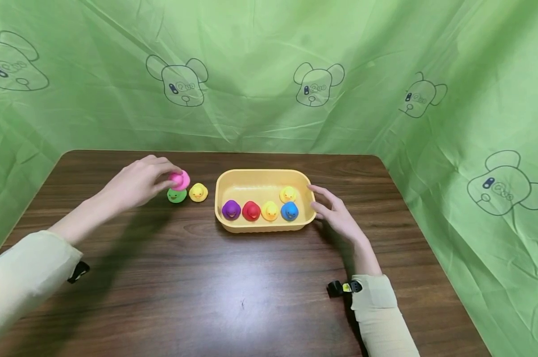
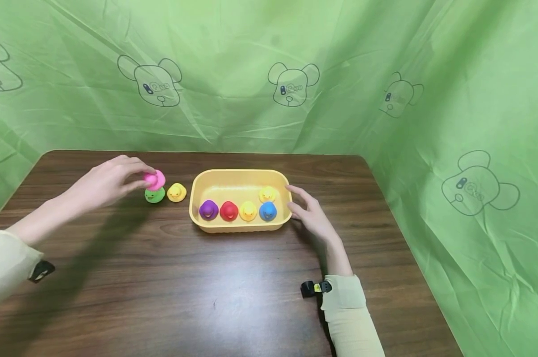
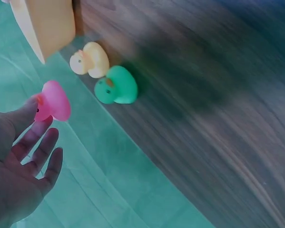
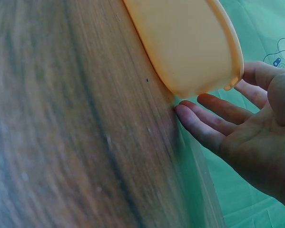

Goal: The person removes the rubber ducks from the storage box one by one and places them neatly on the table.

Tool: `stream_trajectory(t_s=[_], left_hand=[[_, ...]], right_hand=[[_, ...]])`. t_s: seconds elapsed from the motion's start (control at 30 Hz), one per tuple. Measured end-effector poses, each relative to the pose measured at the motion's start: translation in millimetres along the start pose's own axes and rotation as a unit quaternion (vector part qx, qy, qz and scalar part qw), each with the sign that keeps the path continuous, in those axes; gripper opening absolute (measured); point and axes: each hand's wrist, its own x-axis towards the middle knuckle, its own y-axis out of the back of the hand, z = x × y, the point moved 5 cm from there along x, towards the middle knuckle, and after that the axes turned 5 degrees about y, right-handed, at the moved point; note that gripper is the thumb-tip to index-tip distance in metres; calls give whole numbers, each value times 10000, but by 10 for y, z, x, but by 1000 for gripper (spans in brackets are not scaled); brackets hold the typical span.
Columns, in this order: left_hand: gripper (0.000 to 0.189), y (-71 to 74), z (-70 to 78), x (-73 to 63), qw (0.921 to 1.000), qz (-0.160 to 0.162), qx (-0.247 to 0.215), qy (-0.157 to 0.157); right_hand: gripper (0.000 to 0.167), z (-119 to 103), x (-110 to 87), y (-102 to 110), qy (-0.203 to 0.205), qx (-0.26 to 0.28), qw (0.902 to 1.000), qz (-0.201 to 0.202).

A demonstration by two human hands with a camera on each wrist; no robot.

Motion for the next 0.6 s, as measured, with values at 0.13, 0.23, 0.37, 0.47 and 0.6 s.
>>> stream_trajectory(t_s=[0.13,0.23,0.37,0.47,0.6], left_hand=[[20,5,-111,-62,10000,48,21,18],[22,1,-209,-111,9999,20,35,122],[25,-13,-341,-162,9995,-52,49,303],[26,-26,-427,-191,9990,-117,51,432],[26,-63,-508,-212,9985,-204,68,500]], right_hand=[[51,-4,-1,3,-11,-33,10000,-12],[51,-10,3,0,-40,-20,10000,-10],[51,-15,4,2,-33,-30,10000,-26],[51,-17,0,3,-15,-41,10000,-28],[51,-10,-3,2,-12,-19,10000,-18]])
